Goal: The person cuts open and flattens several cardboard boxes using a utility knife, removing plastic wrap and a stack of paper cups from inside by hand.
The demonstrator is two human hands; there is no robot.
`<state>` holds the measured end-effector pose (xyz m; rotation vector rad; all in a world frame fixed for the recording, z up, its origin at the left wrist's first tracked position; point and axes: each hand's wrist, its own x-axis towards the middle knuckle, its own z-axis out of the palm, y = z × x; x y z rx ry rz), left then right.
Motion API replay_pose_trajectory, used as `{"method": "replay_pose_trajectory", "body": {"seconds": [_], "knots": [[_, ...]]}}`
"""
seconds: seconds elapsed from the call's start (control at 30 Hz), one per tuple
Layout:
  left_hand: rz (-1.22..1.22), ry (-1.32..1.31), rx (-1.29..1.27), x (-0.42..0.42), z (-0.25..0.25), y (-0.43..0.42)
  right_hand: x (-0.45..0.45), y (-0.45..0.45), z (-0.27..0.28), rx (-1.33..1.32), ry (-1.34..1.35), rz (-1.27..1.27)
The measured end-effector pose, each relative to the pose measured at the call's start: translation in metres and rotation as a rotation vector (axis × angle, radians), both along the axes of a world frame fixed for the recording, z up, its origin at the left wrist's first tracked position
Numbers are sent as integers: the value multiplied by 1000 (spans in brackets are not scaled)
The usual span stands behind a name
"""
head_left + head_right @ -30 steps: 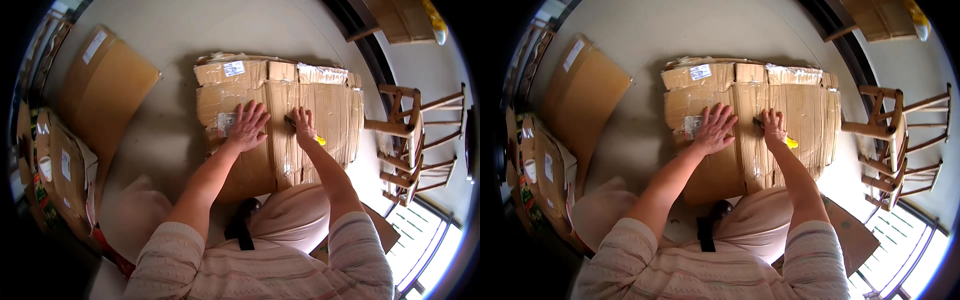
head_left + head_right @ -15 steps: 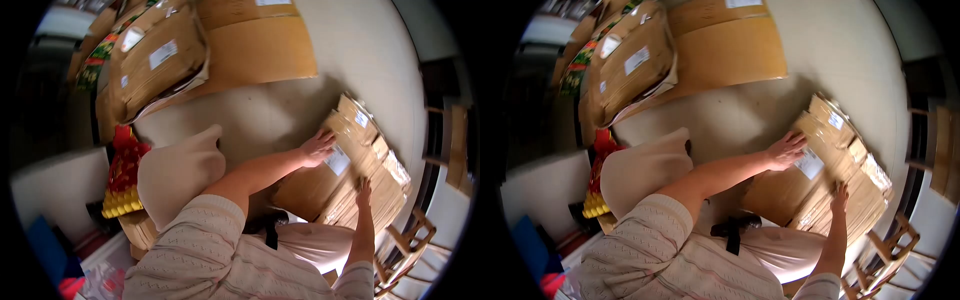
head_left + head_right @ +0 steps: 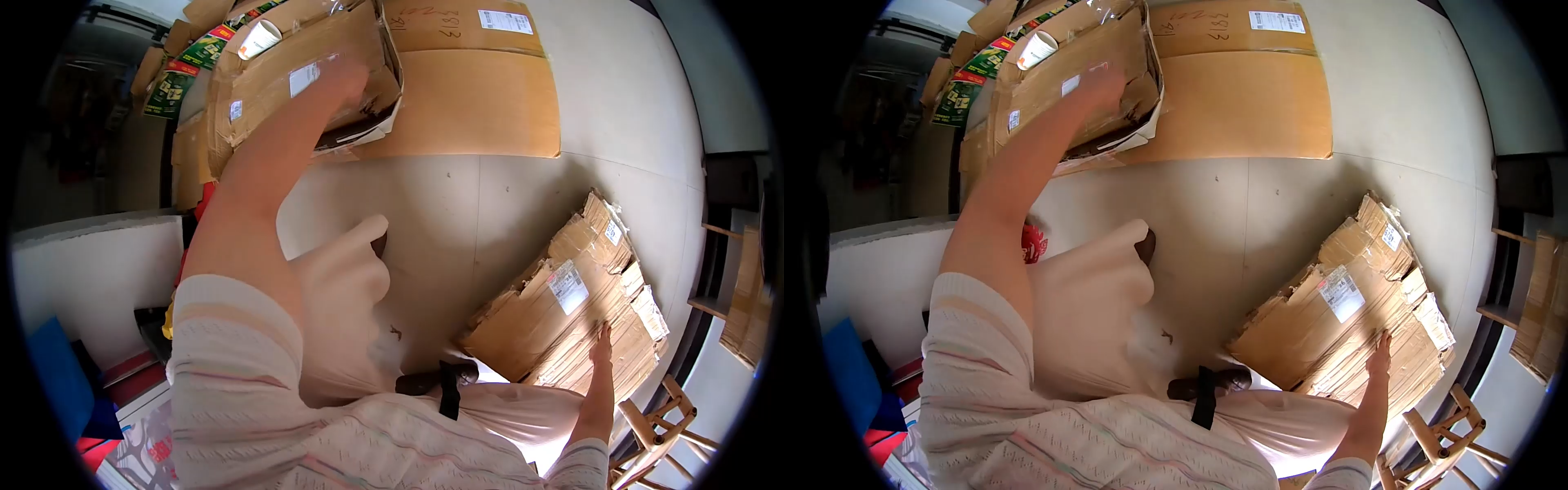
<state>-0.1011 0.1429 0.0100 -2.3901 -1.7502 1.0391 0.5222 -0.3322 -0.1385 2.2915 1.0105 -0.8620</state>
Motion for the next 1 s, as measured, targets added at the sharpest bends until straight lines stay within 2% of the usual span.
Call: {"method": "replay_pose_trajectory", "body": {"seconds": [0.03, 0.1, 0.17, 0.3, 0.33, 0.4, 0.43, 0.57, 0.67, 0.7, 0.73, 0.8, 0.87, 0.9, 0.93, 0.97, 1.0], "knots": [[82, 25, -23, -8, -13, -13, 12, -11, -13, 8, -24, 44], [3, -1, 117, -30, -61, -23, 33, -15, -23, 28, -20, 92], [-68, -27, 203, -37, -73, -29, 36, -14, -19, 48, 35, 91], [-67, -186, 266, -47, -82, -32, 15, 14, 13, -74, 46, -178], [-53, -248, 280, -48, -83, -30, 35, -2, -2, 42, 83, -187], [53, -293, 327, -51, -48, -18, 88, -40, -41, 262, 172, -189], [108, -314, 347, -53, -28, -12, 85, -39, -31, 283, 252, -327], [297, -428, 738, -83, 25, 24, 86, -18, 5, 313, 136, -480], [277, -591, 1170, -98, 77, 34, 84, -6, 13, 463, 109, -681], [263, -684, 1339, -93, 98, 28, 62, 10, 35, 487, 99, -729], [228, -697, 1397, -94, 111, 29, 30, 32, 63, 512, 91, -776], [156, -718, 1515, -99, 130, 31, 69, 36, 36, 667, 103, -786], [120, -792, 1573, -100, 145, 29, 8, 83, 85, 699, 76, -781], [103, -830, 1601, -97, 150, 27, 6, 97, 85, 726, 92, -757], [86, -867, 1628, -94, 152, 24, 58, 90, 33, 942, 198, -672], [60, -895, 1653, -88, 151, 22, 26, 120, 39, 1061, 273, -742], [29, -961, 1597, -87, 149, 24, -44, 152, 80, 954, 354, -691]]}}
